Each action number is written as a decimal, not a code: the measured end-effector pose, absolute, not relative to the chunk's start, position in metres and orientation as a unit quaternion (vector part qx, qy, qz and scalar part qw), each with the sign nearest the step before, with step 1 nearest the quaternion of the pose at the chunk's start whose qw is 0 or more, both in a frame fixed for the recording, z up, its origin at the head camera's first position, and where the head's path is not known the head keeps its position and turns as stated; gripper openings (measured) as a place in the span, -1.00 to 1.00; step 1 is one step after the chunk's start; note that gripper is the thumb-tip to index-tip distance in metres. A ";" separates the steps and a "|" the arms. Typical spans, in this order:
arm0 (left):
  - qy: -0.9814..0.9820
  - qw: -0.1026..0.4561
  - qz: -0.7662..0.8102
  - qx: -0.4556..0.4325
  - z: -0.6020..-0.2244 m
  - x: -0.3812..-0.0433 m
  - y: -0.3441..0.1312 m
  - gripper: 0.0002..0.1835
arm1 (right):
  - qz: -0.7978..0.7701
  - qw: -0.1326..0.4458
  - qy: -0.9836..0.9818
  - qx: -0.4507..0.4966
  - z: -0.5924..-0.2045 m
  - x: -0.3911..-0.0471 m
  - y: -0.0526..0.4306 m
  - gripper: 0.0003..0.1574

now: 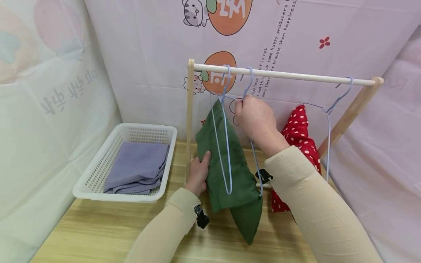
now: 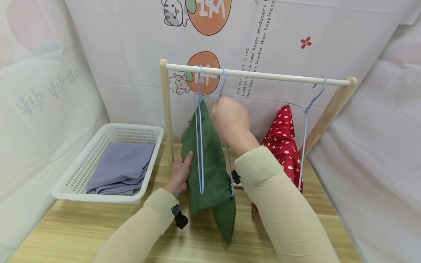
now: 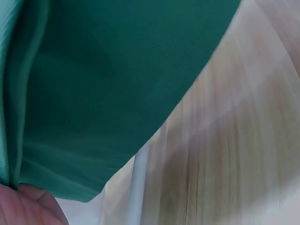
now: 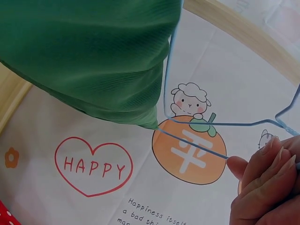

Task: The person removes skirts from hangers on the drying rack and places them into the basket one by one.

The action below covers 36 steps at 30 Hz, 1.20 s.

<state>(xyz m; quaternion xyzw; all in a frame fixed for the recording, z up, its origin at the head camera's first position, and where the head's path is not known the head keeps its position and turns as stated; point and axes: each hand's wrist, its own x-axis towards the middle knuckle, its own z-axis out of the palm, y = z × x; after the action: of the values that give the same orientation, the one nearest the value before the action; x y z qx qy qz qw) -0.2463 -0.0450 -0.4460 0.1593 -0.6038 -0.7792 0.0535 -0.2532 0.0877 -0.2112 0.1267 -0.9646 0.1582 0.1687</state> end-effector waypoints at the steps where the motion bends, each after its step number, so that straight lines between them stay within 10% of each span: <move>1: -0.615 0.061 -0.771 0.154 -0.446 -0.246 -0.044 -0.40 | 0.158 0.167 -0.965 0.126 -0.211 -0.253 0.088 -0.48; 19: -0.830 0.219 -0.510 0.060 -0.442 -0.235 -0.045 -0.67 | 0.154 0.157 -0.967 0.126 -0.210 -0.252 0.089 -0.49; 36: -0.887 0.239 -0.395 0.023 -0.435 -0.218 -0.048 -0.71 | 0.148 0.148 -0.970 0.123 -0.209 -0.251 0.091 -0.51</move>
<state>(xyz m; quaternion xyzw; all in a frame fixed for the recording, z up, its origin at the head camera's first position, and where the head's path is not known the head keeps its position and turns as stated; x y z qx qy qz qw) -0.2175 -0.0480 -0.4350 0.0234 -0.8866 -0.3954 0.2387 -0.2512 0.0906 -0.2088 0.1229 -0.9701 0.1477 0.1483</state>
